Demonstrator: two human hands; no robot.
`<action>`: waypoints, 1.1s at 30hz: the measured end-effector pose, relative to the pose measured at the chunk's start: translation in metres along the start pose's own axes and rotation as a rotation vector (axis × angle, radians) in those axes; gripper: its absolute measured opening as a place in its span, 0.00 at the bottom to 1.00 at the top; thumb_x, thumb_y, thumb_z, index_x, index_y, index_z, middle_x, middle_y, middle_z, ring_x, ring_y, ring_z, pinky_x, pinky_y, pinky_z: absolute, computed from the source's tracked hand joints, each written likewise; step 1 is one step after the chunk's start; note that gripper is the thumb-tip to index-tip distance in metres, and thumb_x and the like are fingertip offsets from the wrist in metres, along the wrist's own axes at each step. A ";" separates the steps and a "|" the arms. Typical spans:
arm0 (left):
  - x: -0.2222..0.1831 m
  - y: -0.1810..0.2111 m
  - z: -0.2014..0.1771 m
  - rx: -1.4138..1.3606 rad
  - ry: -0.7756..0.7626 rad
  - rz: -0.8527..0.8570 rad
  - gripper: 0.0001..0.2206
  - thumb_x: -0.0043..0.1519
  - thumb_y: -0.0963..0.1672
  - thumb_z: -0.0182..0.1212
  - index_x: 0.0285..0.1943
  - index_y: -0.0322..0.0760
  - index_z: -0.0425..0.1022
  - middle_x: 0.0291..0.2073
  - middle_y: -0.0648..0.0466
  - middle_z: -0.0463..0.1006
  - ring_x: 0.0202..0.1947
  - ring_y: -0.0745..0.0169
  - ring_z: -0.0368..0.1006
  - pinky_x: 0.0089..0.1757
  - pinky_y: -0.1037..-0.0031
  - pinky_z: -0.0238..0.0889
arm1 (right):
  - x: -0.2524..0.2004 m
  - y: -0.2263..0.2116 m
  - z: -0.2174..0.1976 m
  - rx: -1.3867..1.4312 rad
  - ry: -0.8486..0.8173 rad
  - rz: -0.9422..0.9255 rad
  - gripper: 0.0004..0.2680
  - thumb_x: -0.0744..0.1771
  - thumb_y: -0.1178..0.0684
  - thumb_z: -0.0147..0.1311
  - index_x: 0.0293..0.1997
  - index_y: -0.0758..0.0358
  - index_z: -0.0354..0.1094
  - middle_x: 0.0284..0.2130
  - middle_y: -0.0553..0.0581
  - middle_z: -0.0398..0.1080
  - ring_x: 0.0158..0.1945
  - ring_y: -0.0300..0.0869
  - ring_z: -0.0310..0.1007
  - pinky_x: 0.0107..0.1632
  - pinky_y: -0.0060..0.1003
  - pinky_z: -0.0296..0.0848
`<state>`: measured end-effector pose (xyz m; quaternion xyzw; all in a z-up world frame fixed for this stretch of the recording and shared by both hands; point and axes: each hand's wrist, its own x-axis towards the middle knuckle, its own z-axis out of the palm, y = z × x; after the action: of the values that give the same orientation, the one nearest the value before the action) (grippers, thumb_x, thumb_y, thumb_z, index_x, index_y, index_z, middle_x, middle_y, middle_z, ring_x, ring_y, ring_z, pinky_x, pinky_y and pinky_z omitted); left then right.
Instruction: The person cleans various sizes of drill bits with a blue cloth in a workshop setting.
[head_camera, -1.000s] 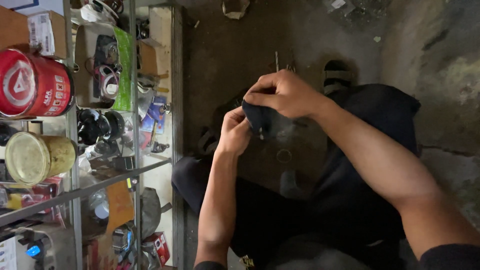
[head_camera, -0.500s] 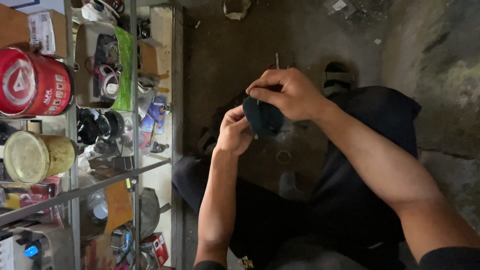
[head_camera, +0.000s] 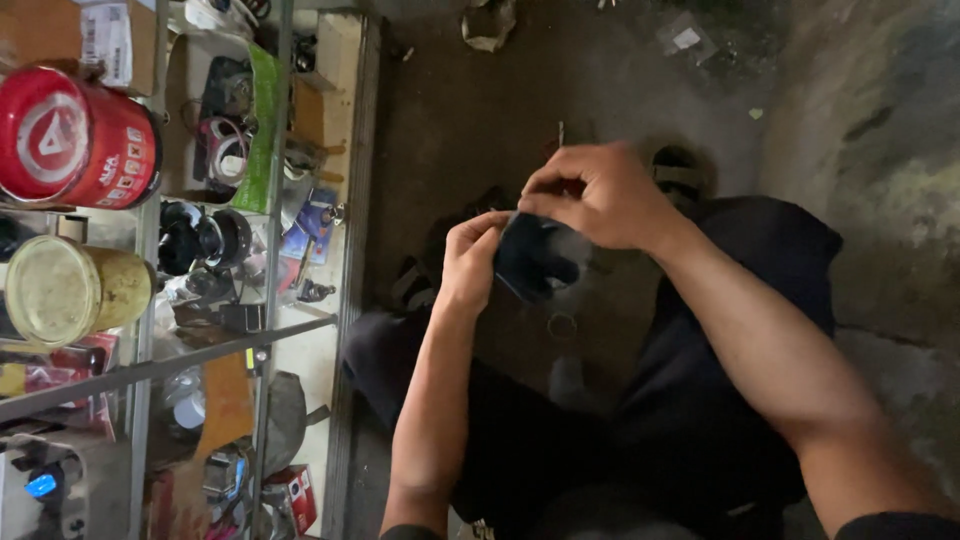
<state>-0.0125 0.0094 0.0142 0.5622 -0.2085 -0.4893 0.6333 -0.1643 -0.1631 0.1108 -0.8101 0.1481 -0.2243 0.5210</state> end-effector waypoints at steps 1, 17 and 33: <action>0.000 0.003 0.001 -0.002 0.002 0.008 0.13 0.64 0.37 0.49 0.50 0.24 0.81 0.38 0.54 0.82 0.38 0.70 0.75 0.43 0.80 0.68 | 0.001 0.002 0.002 -0.004 -0.004 -0.007 0.07 0.65 0.51 0.67 0.39 0.61 0.80 0.32 0.52 0.78 0.31 0.37 0.77 0.34 0.32 0.73; 0.005 0.026 0.001 0.440 0.214 0.220 0.12 0.57 0.39 0.52 0.40 0.26 0.82 0.27 0.53 0.81 0.31 0.69 0.73 0.37 0.77 0.67 | -0.008 0.010 0.016 -0.214 0.010 -0.236 0.05 0.65 0.53 0.67 0.37 0.60 0.76 0.35 0.52 0.78 0.39 0.44 0.79 0.43 0.38 0.75; -0.010 0.034 -0.002 0.602 0.253 0.437 0.12 0.56 0.38 0.54 0.44 0.30 0.83 0.34 0.49 0.85 0.39 0.62 0.81 0.45 0.73 0.72 | -0.003 -0.004 0.023 -0.235 -0.057 -0.084 0.07 0.66 0.50 0.62 0.40 0.62 0.78 0.35 0.58 0.79 0.39 0.50 0.80 0.41 0.42 0.76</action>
<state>-0.0020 0.0155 0.0476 0.7211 -0.3775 -0.1867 0.5501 -0.1553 -0.1418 0.1060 -0.8771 0.1242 -0.2038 0.4167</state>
